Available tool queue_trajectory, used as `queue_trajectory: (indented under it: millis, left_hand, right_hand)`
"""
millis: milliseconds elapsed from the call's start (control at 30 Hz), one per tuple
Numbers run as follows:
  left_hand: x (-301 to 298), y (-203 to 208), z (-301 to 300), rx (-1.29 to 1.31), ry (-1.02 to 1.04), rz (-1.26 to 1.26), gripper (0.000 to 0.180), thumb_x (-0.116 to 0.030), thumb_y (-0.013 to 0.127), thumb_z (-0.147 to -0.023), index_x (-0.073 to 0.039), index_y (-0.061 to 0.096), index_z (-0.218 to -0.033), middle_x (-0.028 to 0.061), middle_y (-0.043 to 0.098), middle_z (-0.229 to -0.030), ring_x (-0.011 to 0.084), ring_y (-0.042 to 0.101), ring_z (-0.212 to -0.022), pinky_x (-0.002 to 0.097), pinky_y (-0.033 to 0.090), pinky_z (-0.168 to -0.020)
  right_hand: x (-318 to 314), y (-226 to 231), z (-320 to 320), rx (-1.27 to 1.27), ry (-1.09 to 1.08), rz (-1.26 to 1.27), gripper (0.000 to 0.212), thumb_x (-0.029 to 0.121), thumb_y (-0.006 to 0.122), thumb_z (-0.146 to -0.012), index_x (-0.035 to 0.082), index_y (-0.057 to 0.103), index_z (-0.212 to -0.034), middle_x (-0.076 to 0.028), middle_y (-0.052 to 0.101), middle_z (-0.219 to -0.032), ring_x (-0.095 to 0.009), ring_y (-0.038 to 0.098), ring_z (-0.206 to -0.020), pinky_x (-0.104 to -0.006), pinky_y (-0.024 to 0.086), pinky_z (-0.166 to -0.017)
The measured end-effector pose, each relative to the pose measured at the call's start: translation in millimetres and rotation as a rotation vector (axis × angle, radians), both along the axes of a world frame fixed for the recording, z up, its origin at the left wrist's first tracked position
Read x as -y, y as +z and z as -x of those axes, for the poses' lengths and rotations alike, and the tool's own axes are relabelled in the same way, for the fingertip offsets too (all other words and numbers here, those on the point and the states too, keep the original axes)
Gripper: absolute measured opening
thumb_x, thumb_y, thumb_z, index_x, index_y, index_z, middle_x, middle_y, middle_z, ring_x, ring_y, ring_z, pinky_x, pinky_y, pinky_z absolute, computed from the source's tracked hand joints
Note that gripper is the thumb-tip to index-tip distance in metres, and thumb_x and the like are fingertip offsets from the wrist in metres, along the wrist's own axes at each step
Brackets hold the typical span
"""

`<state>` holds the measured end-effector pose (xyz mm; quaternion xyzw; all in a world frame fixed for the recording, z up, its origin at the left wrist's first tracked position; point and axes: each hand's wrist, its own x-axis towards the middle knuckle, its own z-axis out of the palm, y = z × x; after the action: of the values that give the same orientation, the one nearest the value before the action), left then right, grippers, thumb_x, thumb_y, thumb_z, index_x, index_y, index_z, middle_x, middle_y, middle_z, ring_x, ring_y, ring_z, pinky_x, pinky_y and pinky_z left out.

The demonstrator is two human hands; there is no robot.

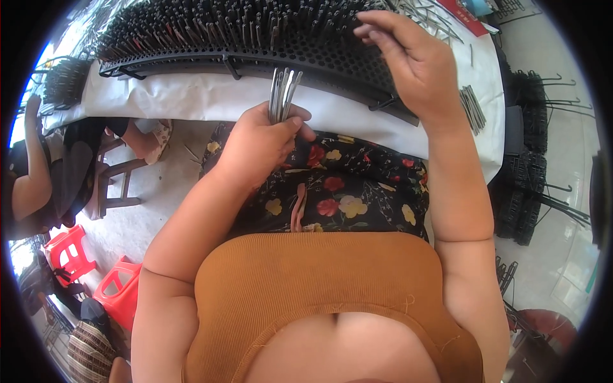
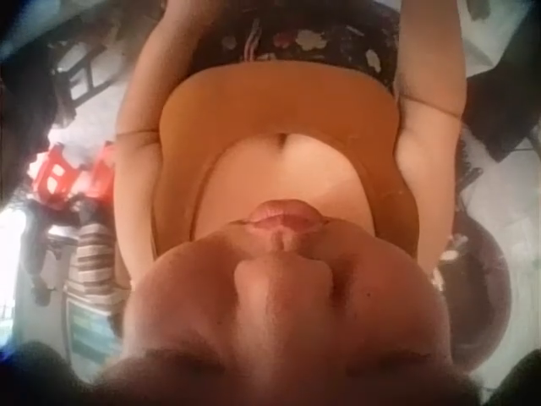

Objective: The person inserts thin metal pins into a perforated template by hand.

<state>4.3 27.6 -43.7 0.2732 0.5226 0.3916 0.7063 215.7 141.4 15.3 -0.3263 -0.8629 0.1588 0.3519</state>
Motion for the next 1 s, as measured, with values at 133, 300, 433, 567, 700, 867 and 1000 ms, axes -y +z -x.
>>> queue_trajectory:
  millis: [133,300,433,567,700,867,1000]
  left_hand:
    - [1.0,0.9,1.9,-0.058,0.003,-0.011,0.018,-0.004,0.052,-0.097,0.005,0.06,-0.111,0.0102,0.066,-0.088,0.0041,0.039,-0.051,0.0194,0.029,-0.043]
    - [0.7,-0.4,1.7,-0.061,0.002,-0.013,0.018,-0.004,0.052,-0.097,0.005,0.06,-0.111,0.0104,0.066,-0.088,0.0042,0.039,-0.051,0.0193,0.029,-0.043]
    - [-1.2,-2.3,2.1,-0.044,-0.003,-0.007,0.017,-0.003,0.052,-0.097,0.005,0.06,-0.11,0.0106,0.066,-0.088,0.0043,0.039,-0.051,0.0191,0.029,-0.043]
    - [-2.5,-2.8,2.0,-0.025,0.005,-0.002,0.017,-0.004,0.052,-0.097,0.004,0.061,-0.11,0.0106,0.066,-0.088,0.0043,0.04,-0.051,0.0189,0.029,-0.043]
    - [-3.1,-4.6,2.1,-0.013,0.004,-0.003,0.017,-0.004,0.053,-0.097,0.004,0.061,-0.11,0.0107,0.066,-0.088,0.0042,0.04,-0.052,0.0189,0.028,-0.043]
    - [-2.8,-5.7,0.3,-0.008,-0.007,0.006,0.017,-0.004,0.053,-0.096,0.004,0.06,-0.109,0.0106,0.066,-0.088,0.0043,0.04,-0.052,0.019,0.028,-0.043]
    - [-2.5,-4.8,1.5,-0.004,0.003,0.007,0.016,-0.003,0.053,-0.096,0.004,0.06,-0.109,0.0102,0.066,-0.088,0.0043,0.04,-0.052,0.0191,0.028,-0.043]
  right_hand:
    - [-9.0,16.0,14.9,0.082,-0.052,-0.257,0.021,0.007,0.063,-0.093,0.005,0.066,-0.114,-0.009,0.07,-0.089,-0.026,0.066,-0.093,-0.0366,0.052,-0.084]
    - [-18.3,8.3,12.7,0.168,-0.071,-0.201,0.03,0.016,0.063,-0.094,0.007,0.065,-0.123,-0.015,0.068,-0.119,-0.037,0.053,-0.127,-0.0431,0.035,-0.11]
    - [-18.7,7.3,6.2,0.22,-0.056,-0.134,0.029,0.017,0.063,-0.094,0.005,0.067,-0.12,-0.017,0.065,-0.127,-0.039,0.049,-0.132,-0.0444,0.035,-0.111]
    - [-13.8,6.9,2.0,0.091,-0.063,-0.029,0.024,0.014,0.065,-0.091,0.004,0.069,-0.112,-0.017,0.066,-0.125,-0.04,0.05,-0.131,-0.0478,0.036,-0.109]
    - [-10.4,7.6,-2.2,0.112,-0.06,-0.112,0.024,0.01,0.069,-0.085,0.006,0.07,-0.108,-0.015,0.066,-0.126,-0.039,0.049,-0.132,-0.047,0.035,-0.11]
    - [-19.7,8.8,15.5,0.302,-0.035,-0.323,0.023,0.008,0.072,-0.075,0.01,0.073,-0.098,-0.008,0.058,-0.135,-0.036,0.039,-0.139,-0.0489,0.029,-0.112]
    - [-36.8,-3.4,20.7,0.213,0.087,-0.531,0.017,0.008,0.069,-0.076,0.009,0.073,-0.092,-0.009,0.056,-0.138,-0.037,0.037,-0.14,-0.0508,0.029,-0.112]
